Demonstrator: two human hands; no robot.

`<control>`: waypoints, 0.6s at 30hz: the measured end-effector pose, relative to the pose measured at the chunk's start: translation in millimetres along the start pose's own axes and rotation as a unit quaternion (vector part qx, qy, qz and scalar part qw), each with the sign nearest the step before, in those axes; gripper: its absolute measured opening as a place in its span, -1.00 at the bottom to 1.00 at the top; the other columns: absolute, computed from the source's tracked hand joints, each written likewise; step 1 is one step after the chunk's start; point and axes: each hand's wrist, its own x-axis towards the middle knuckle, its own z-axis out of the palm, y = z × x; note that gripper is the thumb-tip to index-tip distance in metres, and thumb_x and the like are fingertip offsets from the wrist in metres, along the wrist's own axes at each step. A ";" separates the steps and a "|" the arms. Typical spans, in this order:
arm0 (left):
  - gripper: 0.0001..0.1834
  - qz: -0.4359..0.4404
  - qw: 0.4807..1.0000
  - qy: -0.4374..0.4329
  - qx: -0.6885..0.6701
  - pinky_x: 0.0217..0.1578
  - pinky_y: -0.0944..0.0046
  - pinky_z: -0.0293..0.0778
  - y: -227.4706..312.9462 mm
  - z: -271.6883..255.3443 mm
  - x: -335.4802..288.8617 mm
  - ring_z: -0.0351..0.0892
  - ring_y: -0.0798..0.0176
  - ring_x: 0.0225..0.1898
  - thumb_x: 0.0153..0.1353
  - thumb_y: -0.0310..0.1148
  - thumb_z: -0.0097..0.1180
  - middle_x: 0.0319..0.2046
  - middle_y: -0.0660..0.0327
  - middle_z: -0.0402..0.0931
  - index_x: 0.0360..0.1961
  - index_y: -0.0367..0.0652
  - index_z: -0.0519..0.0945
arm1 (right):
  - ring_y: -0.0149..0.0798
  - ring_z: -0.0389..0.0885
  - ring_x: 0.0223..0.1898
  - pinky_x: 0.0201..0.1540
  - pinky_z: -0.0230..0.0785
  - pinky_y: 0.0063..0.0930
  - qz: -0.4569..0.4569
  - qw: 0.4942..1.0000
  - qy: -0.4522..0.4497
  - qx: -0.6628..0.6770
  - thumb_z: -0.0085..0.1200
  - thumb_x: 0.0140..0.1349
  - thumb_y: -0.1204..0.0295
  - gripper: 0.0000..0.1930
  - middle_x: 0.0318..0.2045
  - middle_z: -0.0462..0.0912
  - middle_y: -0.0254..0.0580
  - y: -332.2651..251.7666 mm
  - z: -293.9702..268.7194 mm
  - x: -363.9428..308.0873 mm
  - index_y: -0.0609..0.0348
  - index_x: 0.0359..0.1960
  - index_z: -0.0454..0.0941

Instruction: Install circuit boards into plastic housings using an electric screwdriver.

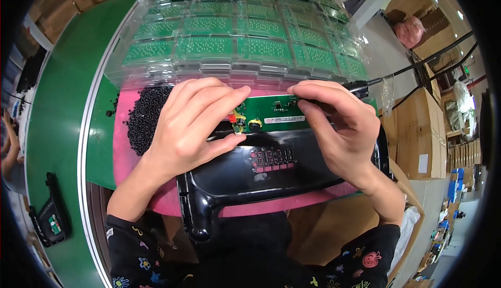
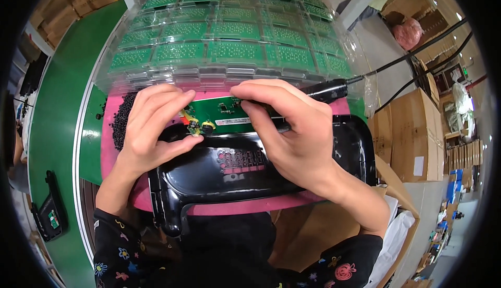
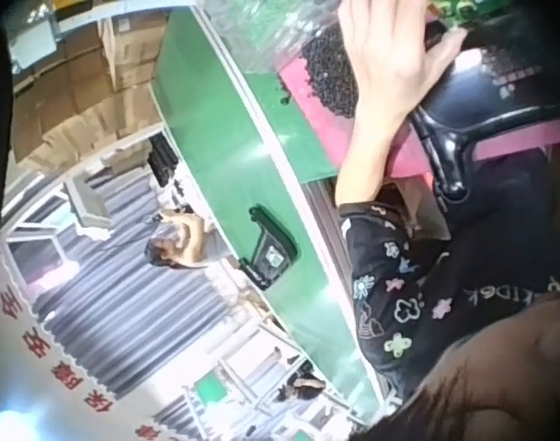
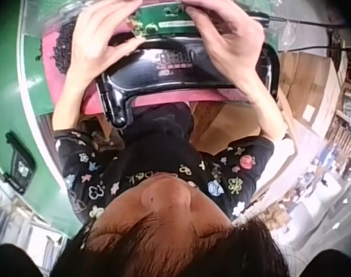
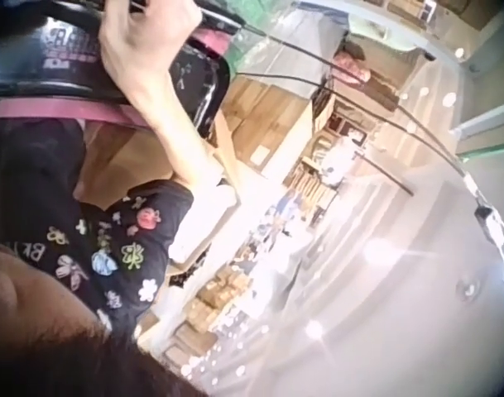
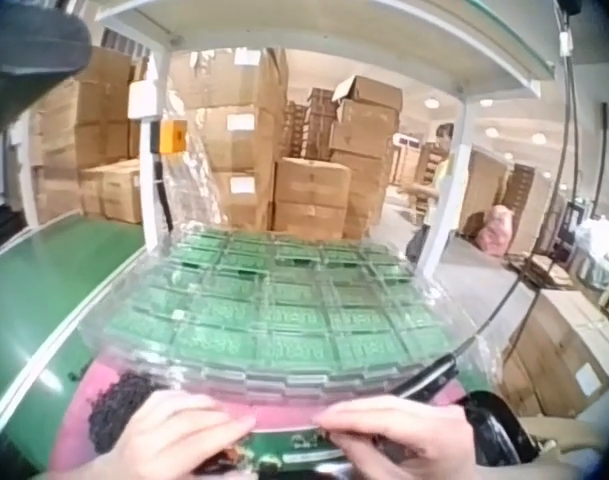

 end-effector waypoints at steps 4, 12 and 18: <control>-0.32 0.033 0.999 0.008 -0.037 -0.08 0.02 0.53 -0.4 0.9 0.0 0.61 -0.01 -0.11 -0.27 -0.35 0.54 -0.16 0.08 0.62 0.00 -0.32 0.66 | -0.27 0.77 -0.31 -0.23 0.57 -0.50 -0.014 0.998 -0.021 -0.049 0.31 0.14 0.67 -0.79 -0.33 0.76 -0.14 1.1 -14.1 -10.0 0.29 -0.17 0.68; -0.29 0.006 0.990 -0.076 -0.116 -0.25 0.14 0.49 0.5 0.0 -3.8 0.63 0.06 -0.27 -0.29 -0.19 0.54 -0.27 0.13 0.64 -0.04 -0.30 0.68 | -0.36 0.71 -0.44 -0.30 0.53 -0.53 0.222 0.971 -0.083 0.015 0.35 0.18 0.55 -0.87 -0.47 0.73 -0.24 0.2 -54.9 -53.6 0.28 -0.37 0.60; -0.29 -0.023 0.965 -0.130 -0.226 -0.31 0.20 0.47 17.1 9.0 -2.1 0.65 0.10 -0.30 -0.32 -0.21 0.55 -0.30 0.16 0.65 -0.04 -0.27 0.69 | -0.09 0.58 -0.15 -0.08 0.50 -0.27 0.080 0.977 -0.188 -0.067 0.62 -0.19 0.25 -0.11 -0.05 0.56 0.01 -4.6 -58.0 -72.2 0.29 0.21 0.41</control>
